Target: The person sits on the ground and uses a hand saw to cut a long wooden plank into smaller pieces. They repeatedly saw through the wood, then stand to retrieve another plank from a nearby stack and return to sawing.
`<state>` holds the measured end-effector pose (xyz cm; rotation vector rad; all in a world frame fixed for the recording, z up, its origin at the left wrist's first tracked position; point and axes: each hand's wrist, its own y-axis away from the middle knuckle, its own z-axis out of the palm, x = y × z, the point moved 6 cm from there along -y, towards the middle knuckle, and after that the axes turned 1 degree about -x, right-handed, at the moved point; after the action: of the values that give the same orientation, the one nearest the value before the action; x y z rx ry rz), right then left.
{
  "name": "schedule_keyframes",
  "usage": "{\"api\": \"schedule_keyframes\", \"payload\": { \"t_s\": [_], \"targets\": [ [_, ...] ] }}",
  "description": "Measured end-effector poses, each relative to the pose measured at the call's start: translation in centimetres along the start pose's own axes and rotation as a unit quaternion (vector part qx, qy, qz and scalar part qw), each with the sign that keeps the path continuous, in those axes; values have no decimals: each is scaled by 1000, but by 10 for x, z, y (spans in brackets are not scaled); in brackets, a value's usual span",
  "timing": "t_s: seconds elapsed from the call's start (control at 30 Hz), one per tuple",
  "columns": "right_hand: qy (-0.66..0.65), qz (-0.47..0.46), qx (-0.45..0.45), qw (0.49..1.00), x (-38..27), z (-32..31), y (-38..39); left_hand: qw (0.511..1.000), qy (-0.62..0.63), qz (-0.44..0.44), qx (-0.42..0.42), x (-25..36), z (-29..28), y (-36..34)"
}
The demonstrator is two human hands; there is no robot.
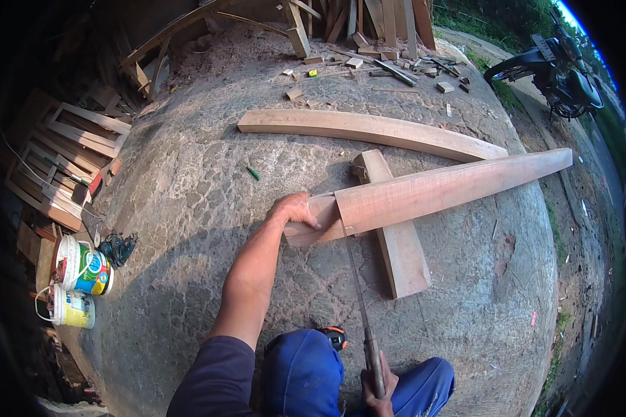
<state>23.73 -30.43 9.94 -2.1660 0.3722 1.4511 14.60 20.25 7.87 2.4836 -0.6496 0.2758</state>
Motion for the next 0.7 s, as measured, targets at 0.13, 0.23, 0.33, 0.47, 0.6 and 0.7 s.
{"api": "schedule_keyframes", "payload": {
  "t_s": [0.13,0.23,0.33,0.47,0.6,0.7],
  "targets": [
    [53,-88,19,995,4,35,-63,992,-87,-15,94,3,10,18],
    [-66,-68,15,995,50,108,-206,975,-158,-25,154,9,25,42],
    [-52,4,-20,998,59,113,-221,981,-142,-14,129,16,22,43],
    [33,7,-52,998,-1,22,-77,995,-49,-73,55,11,9,33],
    [-92,7,-37,995,-36,-7,-39,986,-99,-35,130,23,19,51],
    [-27,28,-17,999,-18,54,-158,976,-131,-35,170,32,35,71]
  ]
}}
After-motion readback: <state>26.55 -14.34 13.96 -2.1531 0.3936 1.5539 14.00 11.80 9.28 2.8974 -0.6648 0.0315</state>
